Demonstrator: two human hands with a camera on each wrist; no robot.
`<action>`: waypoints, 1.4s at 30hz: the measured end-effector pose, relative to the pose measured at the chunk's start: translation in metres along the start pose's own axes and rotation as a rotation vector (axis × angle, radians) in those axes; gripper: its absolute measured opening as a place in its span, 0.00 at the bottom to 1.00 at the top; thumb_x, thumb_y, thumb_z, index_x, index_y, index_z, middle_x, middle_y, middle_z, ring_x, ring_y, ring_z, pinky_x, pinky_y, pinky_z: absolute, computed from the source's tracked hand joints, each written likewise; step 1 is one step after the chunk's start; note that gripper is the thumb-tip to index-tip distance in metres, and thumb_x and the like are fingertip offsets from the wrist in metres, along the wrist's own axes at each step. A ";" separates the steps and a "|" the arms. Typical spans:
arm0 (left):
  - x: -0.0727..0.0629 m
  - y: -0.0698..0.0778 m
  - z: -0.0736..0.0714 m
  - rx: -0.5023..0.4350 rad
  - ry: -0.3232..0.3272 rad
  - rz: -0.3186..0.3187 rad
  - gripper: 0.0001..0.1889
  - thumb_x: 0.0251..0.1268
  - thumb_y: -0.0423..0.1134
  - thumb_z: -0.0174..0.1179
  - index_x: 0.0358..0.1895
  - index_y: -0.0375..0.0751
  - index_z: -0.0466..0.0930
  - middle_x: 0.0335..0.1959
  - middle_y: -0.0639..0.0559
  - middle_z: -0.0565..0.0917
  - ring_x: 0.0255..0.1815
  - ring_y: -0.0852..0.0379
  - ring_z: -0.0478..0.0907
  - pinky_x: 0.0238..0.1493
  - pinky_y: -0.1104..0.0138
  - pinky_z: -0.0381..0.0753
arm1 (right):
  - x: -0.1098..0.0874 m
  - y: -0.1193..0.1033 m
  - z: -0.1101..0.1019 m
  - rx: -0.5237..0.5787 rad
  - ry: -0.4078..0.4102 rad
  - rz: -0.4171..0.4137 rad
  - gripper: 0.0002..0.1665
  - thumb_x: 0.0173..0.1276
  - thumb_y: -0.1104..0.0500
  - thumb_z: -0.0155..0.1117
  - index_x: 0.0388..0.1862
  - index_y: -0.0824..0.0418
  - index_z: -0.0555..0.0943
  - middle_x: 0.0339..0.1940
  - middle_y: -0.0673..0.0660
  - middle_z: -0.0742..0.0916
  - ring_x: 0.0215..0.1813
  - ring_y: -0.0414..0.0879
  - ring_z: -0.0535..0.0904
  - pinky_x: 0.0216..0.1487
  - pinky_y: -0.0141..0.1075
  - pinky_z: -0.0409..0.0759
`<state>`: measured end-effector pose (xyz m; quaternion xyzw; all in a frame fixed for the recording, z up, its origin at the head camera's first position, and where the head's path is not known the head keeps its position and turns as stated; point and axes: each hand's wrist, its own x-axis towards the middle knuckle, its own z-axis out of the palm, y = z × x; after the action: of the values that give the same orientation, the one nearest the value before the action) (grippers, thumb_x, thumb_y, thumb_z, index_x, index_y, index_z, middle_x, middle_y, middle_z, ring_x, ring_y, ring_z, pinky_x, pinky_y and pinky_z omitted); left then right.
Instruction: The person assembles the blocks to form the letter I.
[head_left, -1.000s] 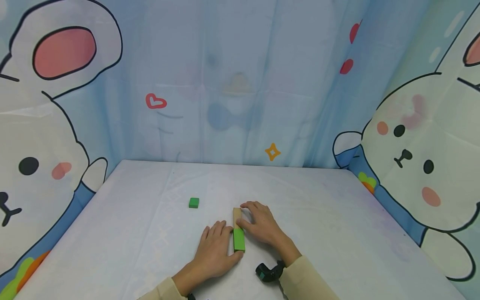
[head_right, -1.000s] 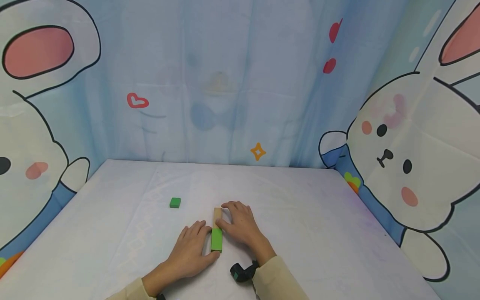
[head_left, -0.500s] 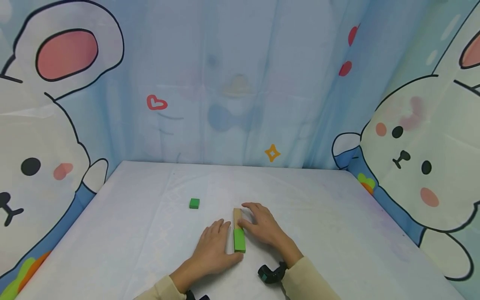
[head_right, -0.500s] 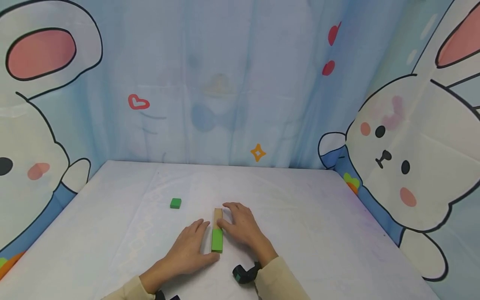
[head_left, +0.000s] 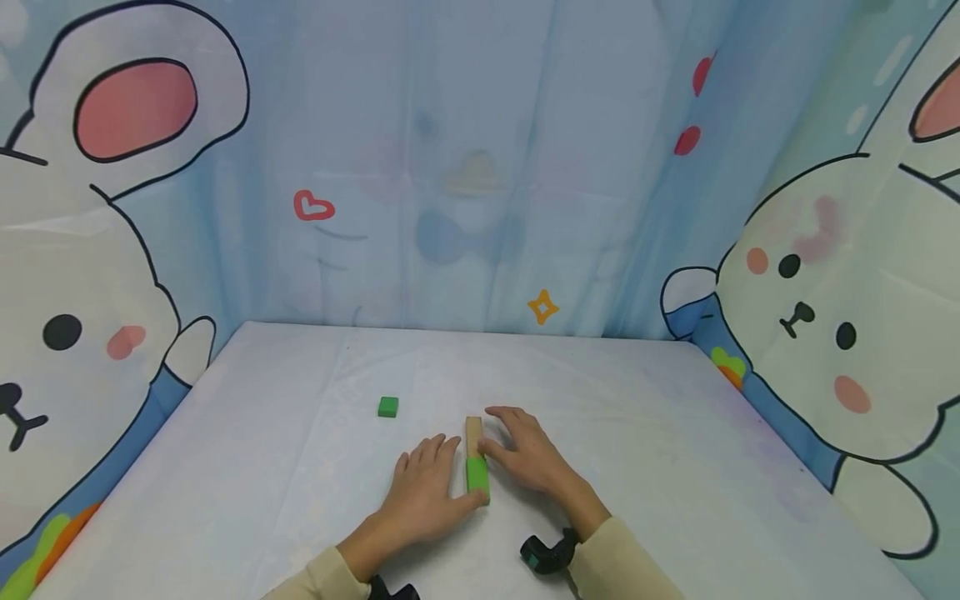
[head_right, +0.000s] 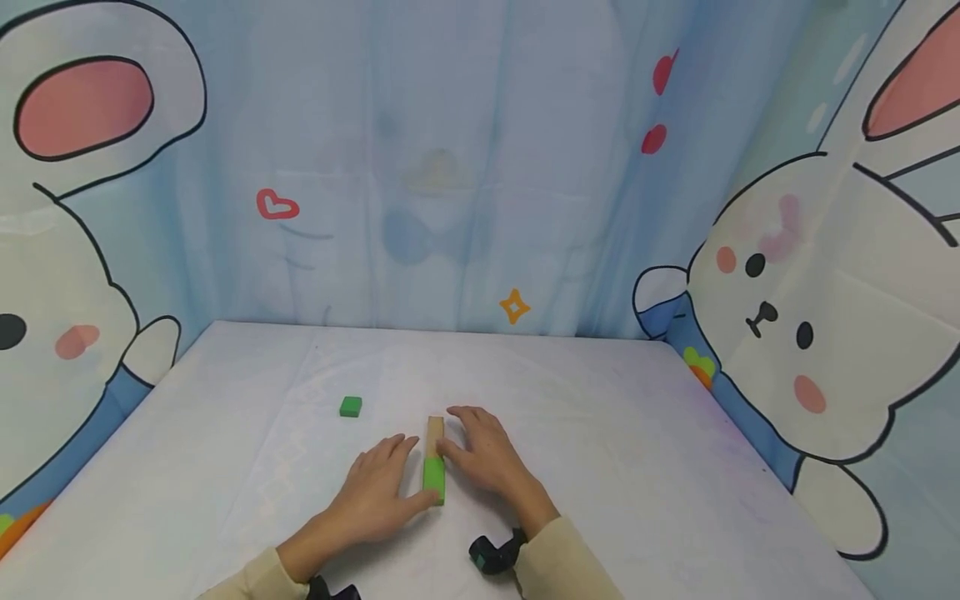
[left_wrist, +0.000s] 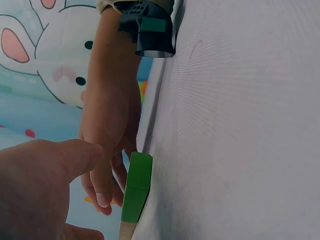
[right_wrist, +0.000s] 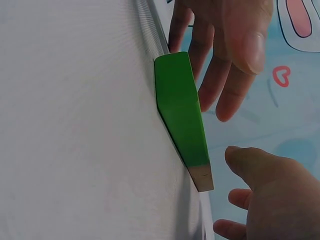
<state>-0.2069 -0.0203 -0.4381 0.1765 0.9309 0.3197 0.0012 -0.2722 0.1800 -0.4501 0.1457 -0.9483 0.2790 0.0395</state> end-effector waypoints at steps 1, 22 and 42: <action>0.000 0.000 0.000 -0.005 0.002 -0.005 0.45 0.66 0.62 0.63 0.76 0.33 0.65 0.76 0.31 0.67 0.78 0.31 0.62 0.72 0.29 0.56 | -0.001 0.000 0.000 -0.001 0.000 0.001 0.35 0.76 0.42 0.62 0.75 0.55 0.71 0.76 0.61 0.74 0.80 0.61 0.65 0.77 0.62 0.64; 0.001 0.000 -0.007 -0.030 0.054 -0.041 0.38 0.71 0.58 0.59 0.74 0.35 0.67 0.76 0.31 0.66 0.79 0.30 0.60 0.72 0.27 0.54 | -0.014 -0.009 -0.006 -0.001 -0.005 0.006 0.35 0.74 0.43 0.64 0.75 0.52 0.71 0.77 0.60 0.73 0.80 0.60 0.66 0.75 0.63 0.66; 0.006 -0.009 -0.016 0.147 0.189 -0.039 0.36 0.70 0.54 0.62 0.73 0.34 0.69 0.74 0.30 0.68 0.77 0.29 0.62 0.72 0.29 0.58 | -0.020 -0.017 -0.009 0.023 -0.049 -0.057 0.33 0.75 0.46 0.65 0.74 0.53 0.72 0.76 0.61 0.73 0.79 0.62 0.67 0.75 0.63 0.67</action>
<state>-0.2175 -0.0349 -0.4301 0.1269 0.9511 0.2656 -0.0933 -0.2478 0.1765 -0.4372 0.1798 -0.9413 0.2849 0.0226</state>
